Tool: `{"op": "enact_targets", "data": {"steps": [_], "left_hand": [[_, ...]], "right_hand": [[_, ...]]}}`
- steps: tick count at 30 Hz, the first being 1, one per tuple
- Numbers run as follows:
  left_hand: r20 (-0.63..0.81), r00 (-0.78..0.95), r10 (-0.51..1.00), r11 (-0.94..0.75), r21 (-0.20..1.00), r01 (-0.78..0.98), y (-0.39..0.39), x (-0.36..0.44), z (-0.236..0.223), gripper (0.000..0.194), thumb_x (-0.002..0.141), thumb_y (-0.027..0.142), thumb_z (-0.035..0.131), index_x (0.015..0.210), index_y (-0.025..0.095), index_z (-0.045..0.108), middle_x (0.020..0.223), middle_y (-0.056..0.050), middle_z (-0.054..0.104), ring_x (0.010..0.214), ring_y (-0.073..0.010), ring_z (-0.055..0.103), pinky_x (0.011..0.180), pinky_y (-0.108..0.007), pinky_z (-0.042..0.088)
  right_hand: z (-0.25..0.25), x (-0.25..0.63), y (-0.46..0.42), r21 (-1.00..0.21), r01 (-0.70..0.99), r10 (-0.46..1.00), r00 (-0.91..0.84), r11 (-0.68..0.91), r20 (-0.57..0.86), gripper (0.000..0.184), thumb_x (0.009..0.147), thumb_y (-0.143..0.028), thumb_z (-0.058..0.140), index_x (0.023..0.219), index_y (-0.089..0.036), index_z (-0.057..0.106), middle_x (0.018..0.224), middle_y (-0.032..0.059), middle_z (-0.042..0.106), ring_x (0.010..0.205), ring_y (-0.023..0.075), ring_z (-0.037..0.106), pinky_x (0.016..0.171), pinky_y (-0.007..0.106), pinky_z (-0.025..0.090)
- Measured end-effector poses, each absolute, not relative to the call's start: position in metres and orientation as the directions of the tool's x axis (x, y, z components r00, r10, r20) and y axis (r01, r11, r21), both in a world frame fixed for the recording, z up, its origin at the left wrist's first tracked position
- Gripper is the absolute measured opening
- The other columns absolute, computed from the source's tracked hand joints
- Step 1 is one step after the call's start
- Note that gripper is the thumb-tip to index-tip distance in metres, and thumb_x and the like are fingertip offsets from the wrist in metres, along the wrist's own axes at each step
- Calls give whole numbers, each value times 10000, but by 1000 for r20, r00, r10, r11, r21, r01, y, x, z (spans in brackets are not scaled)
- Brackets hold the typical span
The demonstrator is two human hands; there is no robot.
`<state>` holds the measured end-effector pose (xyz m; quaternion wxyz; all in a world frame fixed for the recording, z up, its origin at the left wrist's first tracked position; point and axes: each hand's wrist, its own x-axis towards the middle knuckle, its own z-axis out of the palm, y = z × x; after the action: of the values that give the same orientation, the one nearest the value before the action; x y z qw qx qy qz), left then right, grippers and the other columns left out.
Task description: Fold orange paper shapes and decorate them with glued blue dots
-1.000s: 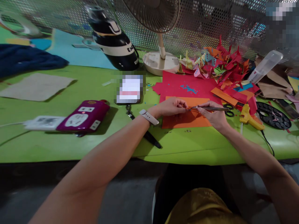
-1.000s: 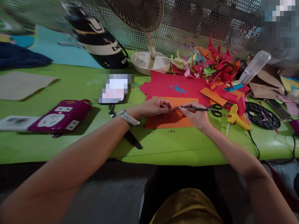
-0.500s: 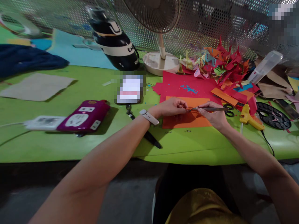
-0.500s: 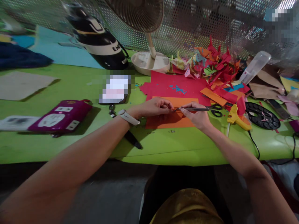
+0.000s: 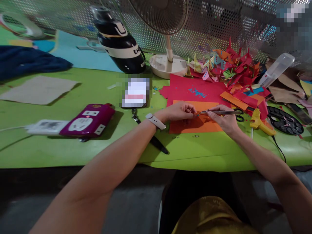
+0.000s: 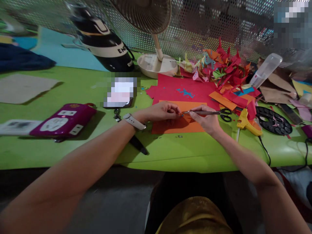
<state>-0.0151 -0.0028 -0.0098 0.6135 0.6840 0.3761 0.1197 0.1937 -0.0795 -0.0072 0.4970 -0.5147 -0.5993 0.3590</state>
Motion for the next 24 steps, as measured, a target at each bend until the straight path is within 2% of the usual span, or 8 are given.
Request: {"op": "enact_targets", "data": {"steps": [6,11,17,24], "left_hand": [[-280,695,662,39,939,342,-3,-15,-10,53,820,178,660,806,161,612,607,21,654,522,-102,601,536,-204,467],[-268,725,635,35,947,319,0,-16,-13,126,820,257,700,811,168,611,585,8,653,518,-113,604,527,-213,458],[-242,744,622,10,953,302,5,-17,-19,169,775,297,747,808,175,635,645,-3,677,540,-113,622,531,-209,461],[-234,755,612,18,959,282,5,-17,-20,204,769,318,750,819,170,618,609,5,670,535,-123,644,525,-211,483]], "right_hand": [[-5,195,-79,-943,270,976,36,197,215,240,718,-424,770,781,-206,692,729,24,720,638,154,659,609,307,555],[-6,194,-79,-941,257,972,16,222,233,203,717,-387,776,777,-211,694,783,36,741,707,167,687,677,316,572],[-8,197,-77,-941,274,976,33,200,217,262,716,-438,768,796,-203,684,716,23,719,601,149,649,571,298,549],[-9,198,-73,-947,232,968,62,221,241,232,714,-406,767,796,-205,686,812,40,742,755,166,697,720,319,572]]}}
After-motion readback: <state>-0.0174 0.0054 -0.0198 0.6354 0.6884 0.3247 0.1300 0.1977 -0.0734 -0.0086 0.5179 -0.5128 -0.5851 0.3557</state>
